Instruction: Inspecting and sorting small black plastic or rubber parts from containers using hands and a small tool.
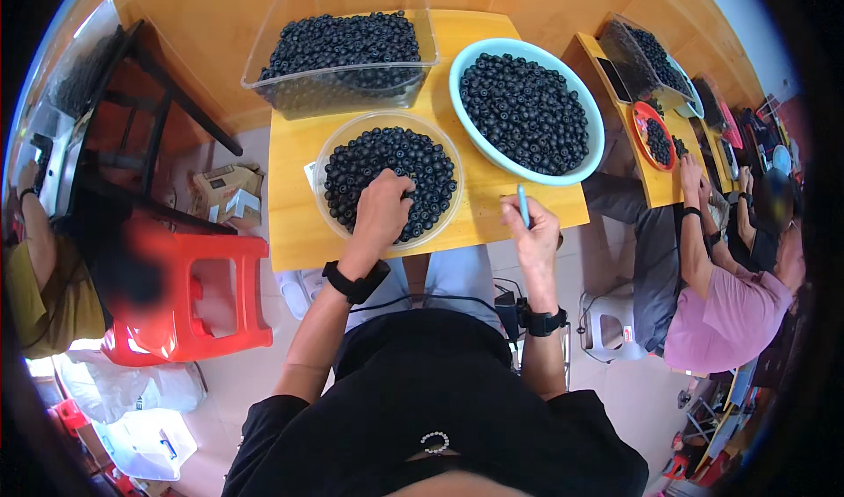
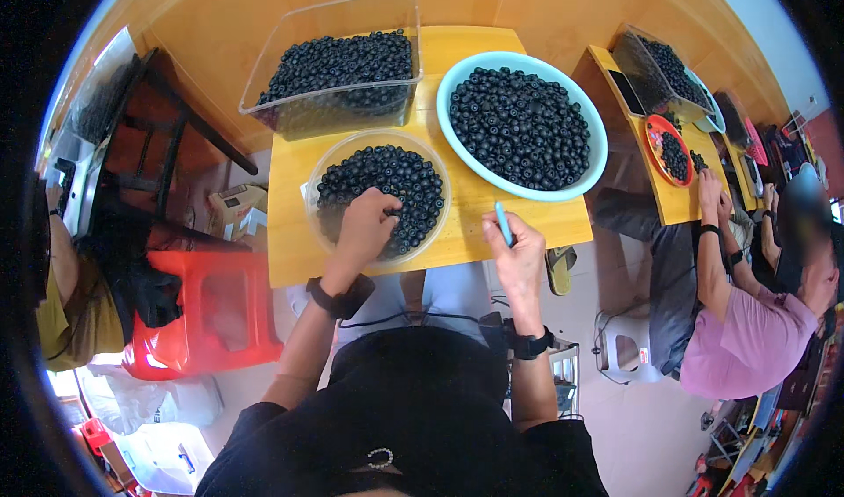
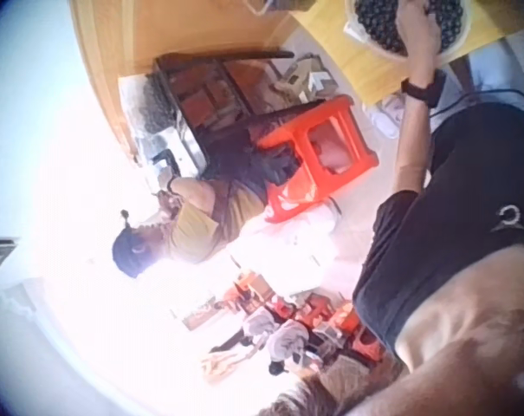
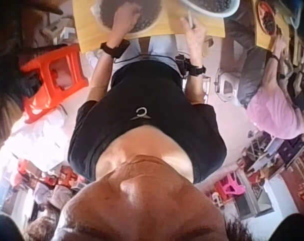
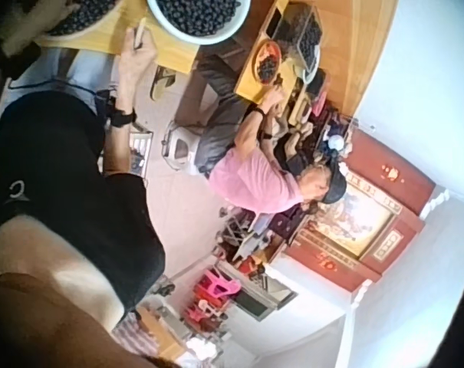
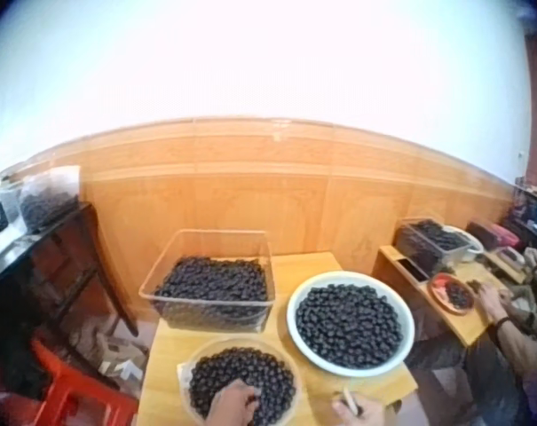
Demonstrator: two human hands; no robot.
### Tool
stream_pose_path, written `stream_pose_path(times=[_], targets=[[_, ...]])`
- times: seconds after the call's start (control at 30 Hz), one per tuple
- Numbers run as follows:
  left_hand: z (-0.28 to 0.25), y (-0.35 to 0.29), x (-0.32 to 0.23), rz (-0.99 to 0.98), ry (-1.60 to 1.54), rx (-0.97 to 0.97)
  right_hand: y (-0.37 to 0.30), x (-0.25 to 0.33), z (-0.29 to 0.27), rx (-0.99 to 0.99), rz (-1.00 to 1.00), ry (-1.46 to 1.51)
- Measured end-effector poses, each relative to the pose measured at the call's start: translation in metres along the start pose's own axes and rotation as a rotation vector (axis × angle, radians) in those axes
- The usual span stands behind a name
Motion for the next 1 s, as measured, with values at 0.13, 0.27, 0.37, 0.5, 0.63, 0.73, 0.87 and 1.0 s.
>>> stream_pose_path(times=[0.13, 0.27, 0.37, 0.5, 0.63, 0.73, 0.87, 1.0], targets=[[0.004, 0.001, -0.004, -0.003, 0.072, 0.039, -0.008, -0.011, 0.000, -0.008, 0.079, 0.027], [0.004, 0.001, -0.009, 0.058, 0.076, 0.057, -0.010, -0.012, -0.005, -0.012, 0.102, 0.007], [0.004, 0.002, -0.005, -0.022, -0.040, 0.103, -0.012, -0.017, -0.014, -0.072, 0.108, 0.058], [0.003, -0.004, 0.004, -0.316, -0.788, 0.147, -0.016, -0.017, -0.033, -0.123, 0.089, -0.035], [0.013, -0.014, -0.009, -0.468, -1.336, 0.247, -0.023, -0.021, -0.035, -0.089, 0.096, -0.110], [0.027, -0.024, -0.024, -0.478, -1.482, 0.371, -0.029, 0.000, -0.018, -0.010, 0.026, -0.107], [0.045, -0.030, -0.033, -0.433, -1.632, 0.430, -0.034, 0.025, 0.010, 0.083, -0.069, -0.083], [0.047, -0.033, -0.038, -0.461, -1.656, 0.454, -0.039, 0.060, 0.027, 0.179, -0.195, -0.246]])
Point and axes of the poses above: each hand's wrist, its own y-axis towards the middle knuckle, its own z-axis out of the palm, x = y × z, the point moved 9 cm from there along y, towards the middle knuckle, and after that the axes turned 1 degree about -z, right-handed, at the moved point
